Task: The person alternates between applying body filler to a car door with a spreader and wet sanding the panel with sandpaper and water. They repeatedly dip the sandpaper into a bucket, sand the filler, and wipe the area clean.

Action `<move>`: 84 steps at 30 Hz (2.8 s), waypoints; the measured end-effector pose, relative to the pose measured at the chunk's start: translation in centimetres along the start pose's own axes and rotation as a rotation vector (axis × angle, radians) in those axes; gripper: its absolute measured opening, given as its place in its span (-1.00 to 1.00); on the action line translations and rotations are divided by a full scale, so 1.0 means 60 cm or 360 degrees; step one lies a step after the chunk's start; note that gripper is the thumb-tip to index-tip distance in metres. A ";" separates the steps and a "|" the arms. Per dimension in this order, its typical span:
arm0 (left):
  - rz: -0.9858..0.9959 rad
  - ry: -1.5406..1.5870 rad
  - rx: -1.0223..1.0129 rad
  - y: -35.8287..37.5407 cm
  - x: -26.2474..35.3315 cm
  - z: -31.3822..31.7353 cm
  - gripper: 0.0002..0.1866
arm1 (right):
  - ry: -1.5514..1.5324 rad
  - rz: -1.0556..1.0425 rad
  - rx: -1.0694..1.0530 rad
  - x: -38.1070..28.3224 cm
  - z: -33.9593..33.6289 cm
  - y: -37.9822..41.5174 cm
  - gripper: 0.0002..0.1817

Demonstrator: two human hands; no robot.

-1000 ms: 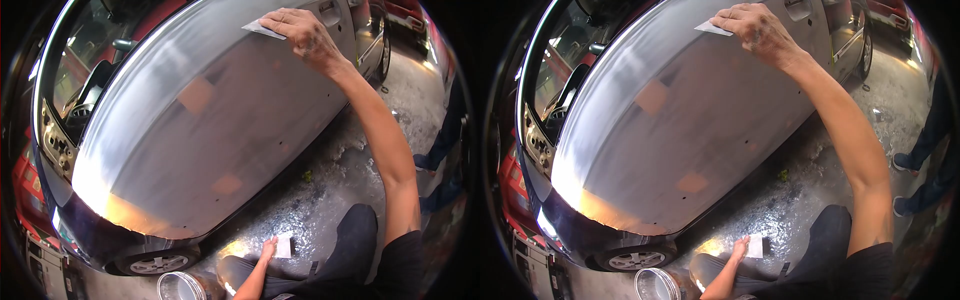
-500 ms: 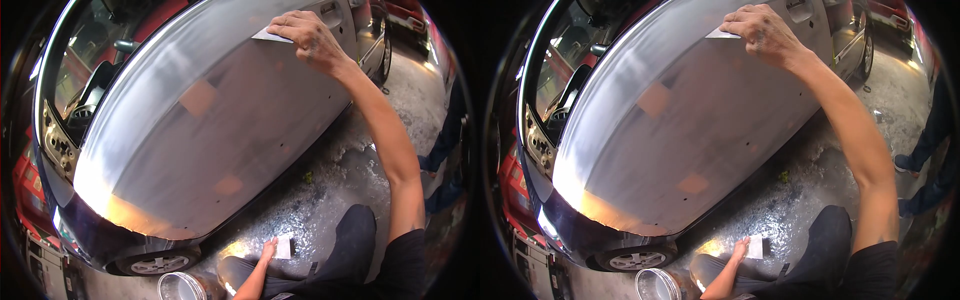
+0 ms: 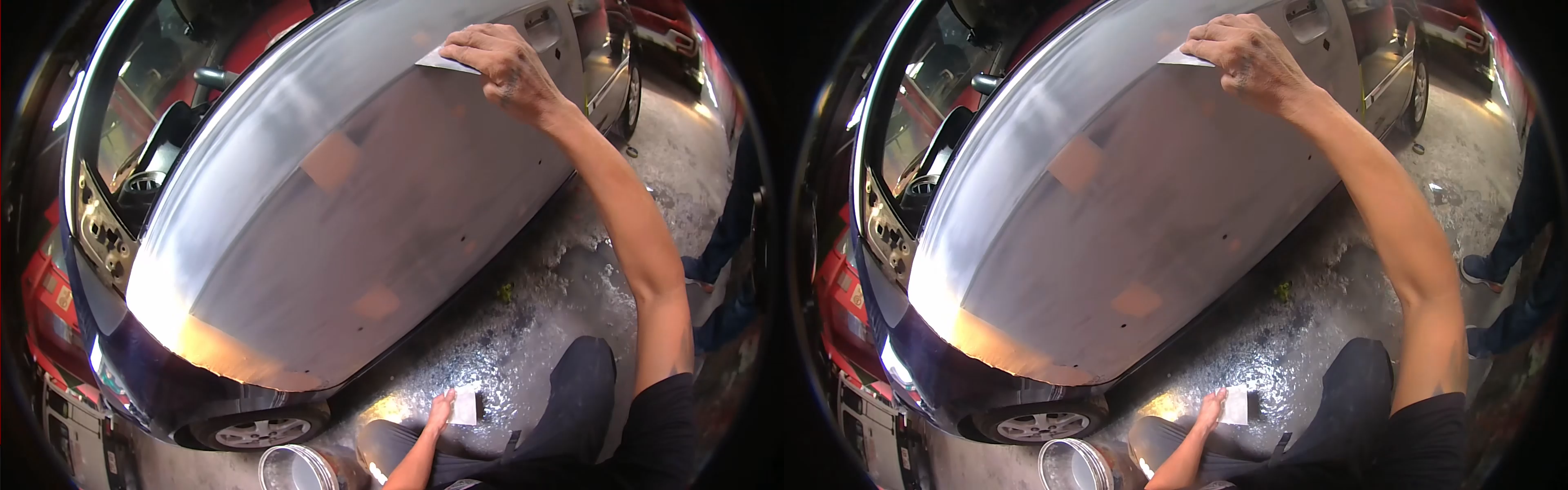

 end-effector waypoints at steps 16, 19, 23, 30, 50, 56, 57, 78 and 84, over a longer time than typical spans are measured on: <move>-0.0046 0.0045 -0.0062 0.001 -0.006 -0.001 -0.49 | -0.0045 0.0054 -0.0014 -0.005 -0.020 0.037 -0.46; -0.0046 -0.0005 0.0011 0.011 0.001 0.000 -0.49 | -0.0082 0.0131 0.0010 -0.011 -0.016 0.038 -0.45; 0.0148 -0.0183 0.0258 0.026 0.011 0.012 -0.47 | -0.0032 0.0157 0.0053 -0.013 -0.010 0.023 -0.44; 0.0054 -0.0062 0.0056 0.027 0.014 0.011 -0.46 | -0.0116 0.0033 0.0020 -0.035 -0.019 0.015 -0.49; 0.0070 0.0462 -0.0412 0.056 0.045 0.016 -0.63 | -0.0939 0.0218 -0.0087 -0.298 -0.078 -0.004 -0.39; 0.0060 0.0413 -0.0376 0.071 0.058 0.013 -0.63 | -0.1066 0.0351 0.0061 -0.313 -0.069 -0.055 -0.48; 0.0044 0.0427 -0.0383 0.082 0.063 0.018 -0.63 | -0.1309 0.0498 0.0094 -0.318 -0.071 -0.058 -0.49; 0.0179 0.1811 -0.0095 0.907 0.536 -0.017 -0.61 | -0.2438 0.0273 -0.1047 -0.418 -0.251 -0.330 -0.36; 0.0636 0.1834 0.0100 1.159 0.664 -0.088 -0.66 | -0.2361 0.0321 -0.1586 -0.360 -0.349 -0.358 -0.39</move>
Point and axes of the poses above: each hand's wrist, its own y-axis away from the middle knuckle, its own z-axis out of the palm, x = y × z, the point moved 1 cm from there along -y, towards the middle knuckle, and after that the axes turned 14 degrees about -z, right-handed, at the moved point
